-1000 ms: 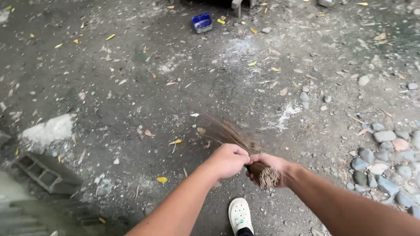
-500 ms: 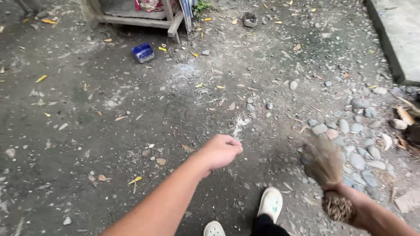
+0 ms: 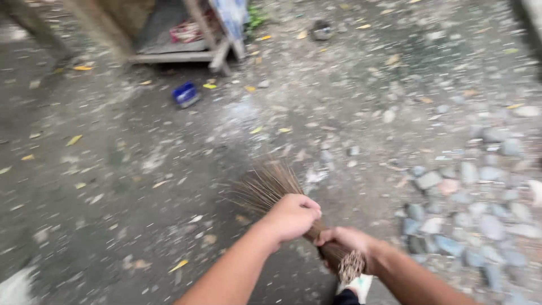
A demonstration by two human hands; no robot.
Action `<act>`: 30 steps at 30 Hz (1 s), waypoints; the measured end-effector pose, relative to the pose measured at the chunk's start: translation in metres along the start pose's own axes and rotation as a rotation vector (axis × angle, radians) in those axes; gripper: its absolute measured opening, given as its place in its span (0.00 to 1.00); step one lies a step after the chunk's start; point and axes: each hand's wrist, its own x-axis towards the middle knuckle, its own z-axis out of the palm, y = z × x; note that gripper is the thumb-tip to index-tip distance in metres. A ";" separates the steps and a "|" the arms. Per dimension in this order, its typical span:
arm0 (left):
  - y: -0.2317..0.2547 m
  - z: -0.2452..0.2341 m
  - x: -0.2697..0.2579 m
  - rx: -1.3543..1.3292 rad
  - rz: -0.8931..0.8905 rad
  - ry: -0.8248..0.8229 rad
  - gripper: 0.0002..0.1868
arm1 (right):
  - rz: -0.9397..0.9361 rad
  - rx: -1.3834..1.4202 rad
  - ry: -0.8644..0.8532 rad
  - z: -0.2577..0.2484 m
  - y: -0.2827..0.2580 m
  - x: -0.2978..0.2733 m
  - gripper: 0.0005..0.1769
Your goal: The recorder walks through an outdoor residential area while holding and occasionally using a broom made of sticks.
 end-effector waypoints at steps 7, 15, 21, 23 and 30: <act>0.112 0.067 0.064 0.032 0.111 -0.210 0.13 | -0.219 0.129 0.511 -0.141 0.046 -0.159 0.28; 0.155 0.106 0.101 0.167 0.188 -0.278 0.13 | -0.182 0.567 0.646 -0.332 0.043 -0.072 0.19; 0.171 0.104 0.100 0.277 0.153 -0.337 0.13 | -0.139 0.218 0.194 -0.227 -0.018 -0.064 0.19; 0.168 0.112 0.120 0.276 0.176 -0.379 0.13 | -0.204 0.248 0.191 -0.196 -0.011 -0.113 0.23; 0.215 0.123 0.148 0.270 0.152 -0.454 0.13 | -0.257 0.378 0.595 -0.168 0.019 -0.219 0.35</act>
